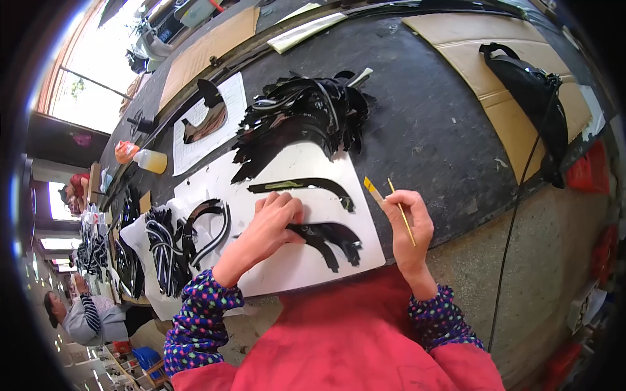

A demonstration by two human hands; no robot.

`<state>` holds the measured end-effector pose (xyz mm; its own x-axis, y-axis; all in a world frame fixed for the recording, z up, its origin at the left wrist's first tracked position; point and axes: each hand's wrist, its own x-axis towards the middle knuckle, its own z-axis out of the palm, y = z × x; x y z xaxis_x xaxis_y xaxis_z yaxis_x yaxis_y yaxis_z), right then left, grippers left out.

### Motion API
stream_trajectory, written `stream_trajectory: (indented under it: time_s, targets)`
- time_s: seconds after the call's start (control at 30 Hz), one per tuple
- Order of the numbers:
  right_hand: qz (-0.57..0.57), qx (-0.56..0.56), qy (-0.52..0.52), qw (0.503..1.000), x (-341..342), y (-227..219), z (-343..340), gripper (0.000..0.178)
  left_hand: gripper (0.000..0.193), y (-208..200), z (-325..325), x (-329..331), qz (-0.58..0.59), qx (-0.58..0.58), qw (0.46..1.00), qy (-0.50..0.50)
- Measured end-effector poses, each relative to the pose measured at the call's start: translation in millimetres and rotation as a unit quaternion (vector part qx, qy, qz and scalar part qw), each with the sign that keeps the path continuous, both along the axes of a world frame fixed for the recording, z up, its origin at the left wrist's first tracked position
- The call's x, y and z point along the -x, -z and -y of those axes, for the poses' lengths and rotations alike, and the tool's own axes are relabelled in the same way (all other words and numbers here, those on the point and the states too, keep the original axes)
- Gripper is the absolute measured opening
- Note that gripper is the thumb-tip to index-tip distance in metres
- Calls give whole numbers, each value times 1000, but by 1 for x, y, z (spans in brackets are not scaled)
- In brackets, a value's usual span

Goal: Applying adhesive to leather shoe components using a small brush on a workbench.

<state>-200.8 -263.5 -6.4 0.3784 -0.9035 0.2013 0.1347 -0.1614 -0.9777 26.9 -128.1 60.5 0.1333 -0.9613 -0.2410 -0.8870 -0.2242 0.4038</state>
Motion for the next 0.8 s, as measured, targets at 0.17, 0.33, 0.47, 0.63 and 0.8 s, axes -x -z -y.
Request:
stream_trajectory:
  time_s: [0.17, 0.33, 0.47, 0.63, 0.8]
  targets:
    - [0, 8, 4, 1000, -2, -1, 0, 8, 30, -2, -1, 0, -94, -1, 995, -14]
    - [-21, 31, 13, 999, -3, -2, 1, 10, 53, -13, 33, -21, -36, 107, 993, -30]
    - [-40, 38, -8, 998, 0, 0, 1, 13, 61, -12, 45, -37, -60, 52, 995, -57]
    - [-47, 48, -7, 998, 0, -1, 2, 14, 47, 0, 47, -42, -44, 80, 996, 6]
    - [-57, 57, -4, 997, 3, -2, 2, 13, 30, -5, 37, -34, -28, 41, 999, 4]
